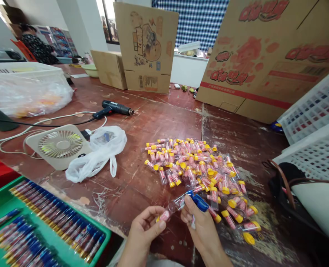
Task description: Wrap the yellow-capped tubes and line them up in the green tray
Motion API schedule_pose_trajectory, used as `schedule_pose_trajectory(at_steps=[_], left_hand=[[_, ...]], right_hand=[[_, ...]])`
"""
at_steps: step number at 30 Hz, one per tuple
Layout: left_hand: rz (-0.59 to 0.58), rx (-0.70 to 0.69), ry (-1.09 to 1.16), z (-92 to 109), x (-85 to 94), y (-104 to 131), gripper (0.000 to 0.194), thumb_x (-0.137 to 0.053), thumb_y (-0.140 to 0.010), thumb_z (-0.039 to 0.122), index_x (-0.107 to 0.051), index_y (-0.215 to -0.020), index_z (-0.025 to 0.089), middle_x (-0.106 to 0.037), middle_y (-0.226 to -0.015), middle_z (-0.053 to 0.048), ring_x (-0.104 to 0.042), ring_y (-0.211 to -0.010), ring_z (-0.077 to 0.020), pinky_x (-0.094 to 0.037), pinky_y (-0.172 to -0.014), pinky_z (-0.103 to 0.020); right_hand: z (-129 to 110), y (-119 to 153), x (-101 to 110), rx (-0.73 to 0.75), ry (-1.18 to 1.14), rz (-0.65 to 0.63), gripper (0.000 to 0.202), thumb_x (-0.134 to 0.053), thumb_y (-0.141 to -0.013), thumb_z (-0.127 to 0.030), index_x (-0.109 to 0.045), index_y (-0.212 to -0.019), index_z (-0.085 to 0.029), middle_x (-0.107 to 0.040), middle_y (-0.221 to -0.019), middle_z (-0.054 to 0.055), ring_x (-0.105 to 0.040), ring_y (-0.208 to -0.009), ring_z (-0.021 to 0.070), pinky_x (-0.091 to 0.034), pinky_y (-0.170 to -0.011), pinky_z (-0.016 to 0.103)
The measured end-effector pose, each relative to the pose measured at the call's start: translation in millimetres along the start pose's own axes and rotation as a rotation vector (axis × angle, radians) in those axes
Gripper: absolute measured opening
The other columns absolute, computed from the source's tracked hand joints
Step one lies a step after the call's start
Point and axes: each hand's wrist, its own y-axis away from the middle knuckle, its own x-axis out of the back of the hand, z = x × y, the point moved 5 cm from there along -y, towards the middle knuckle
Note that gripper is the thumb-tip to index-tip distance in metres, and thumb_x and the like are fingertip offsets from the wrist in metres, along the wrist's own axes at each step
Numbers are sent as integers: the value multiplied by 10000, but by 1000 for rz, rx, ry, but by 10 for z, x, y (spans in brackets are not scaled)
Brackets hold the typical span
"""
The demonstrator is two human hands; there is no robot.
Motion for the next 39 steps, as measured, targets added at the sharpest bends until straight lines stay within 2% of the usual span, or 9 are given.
schedule_pose_trajectory(at_steps=[8,13,16,19,24,29,32,36,39], left_hand=[[10,-11,-30,55,29,34,307,-882,-581,326,-749,-806,165,-744,-757,-39,-680,-759,-173,-517,-755,-232],[16,-16,-19,93,50,53,319,-892,-557,325,-749,-789,160,-735,-749,-40,-678,-721,-181,-543,-727,-267],[6,-16,-3,94,63,57,336,-902,-543,307,-737,-797,160,-732,-734,-37,-690,-704,-182,-548,-710,-269],[-8,-29,19,88,61,59,363,-902,-551,290,-718,-838,164,-714,-725,-24,-700,-672,-179,-547,-659,-257],[-2,-55,85,96,5,50,386,-886,-584,287,-675,-885,168,-696,-736,-17,-711,-657,-185,-533,-567,-227],[-4,-73,102,169,-46,37,356,-869,-615,292,-680,-890,168,-726,-774,-36,-693,-640,-174,-550,-551,-239],[-97,-14,77,190,-48,51,366,-866,-624,283,-719,-930,145,-761,-814,-84,-717,-722,-214,-563,-643,-271],[-233,17,122,220,-26,86,461,-862,-631,239,-731,-1066,159,-775,-904,-103,-713,-855,-230,-549,-793,-302],[-157,22,81,212,26,71,335,-831,-678,247,-767,-992,150,-780,-820,-98,-712,-766,-199,-552,-686,-247]], right_hand=[[70,40,-93,17,89,-103,412,-820,-689,-379,-461,-591,-203,-366,-514,-85,-305,-466,87,-294,-458,244],[79,-8,-23,143,402,-222,350,-718,-803,-390,-503,-600,-202,-447,-528,-51,-377,-513,120,-319,-511,270],[48,-33,-14,187,580,-264,320,-707,-807,-404,-534,-633,-199,-471,-547,-43,-390,-530,130,-316,-520,273],[-1,-24,-81,214,656,-312,296,-717,-791,-409,-580,-646,-191,-478,-550,-41,-385,-530,130,-314,-514,268],[66,41,-181,153,623,-322,246,-815,-678,-379,-664,-674,-185,-541,-568,-35,-420,-536,131,-359,-525,255],[259,75,-166,65,497,-283,227,-789,-714,-398,-723,-776,-190,-627,-619,-12,-474,-546,134,-380,-512,241],[280,48,-118,26,388,-192,297,-792,-708,-420,-754,-905,-201,-691,-722,24,-527,-600,150,-394,-519,239],[270,46,-149,-19,312,-160,292,-802,-695,-427,-768,-866,-192,-659,-660,13,-476,-543,126,-370,-491,232],[316,76,-206,-53,263,-176,287,-810,-688,-411,-767,-867,-191,-634,-640,4,-451,-530,118,-358,-487,232]])
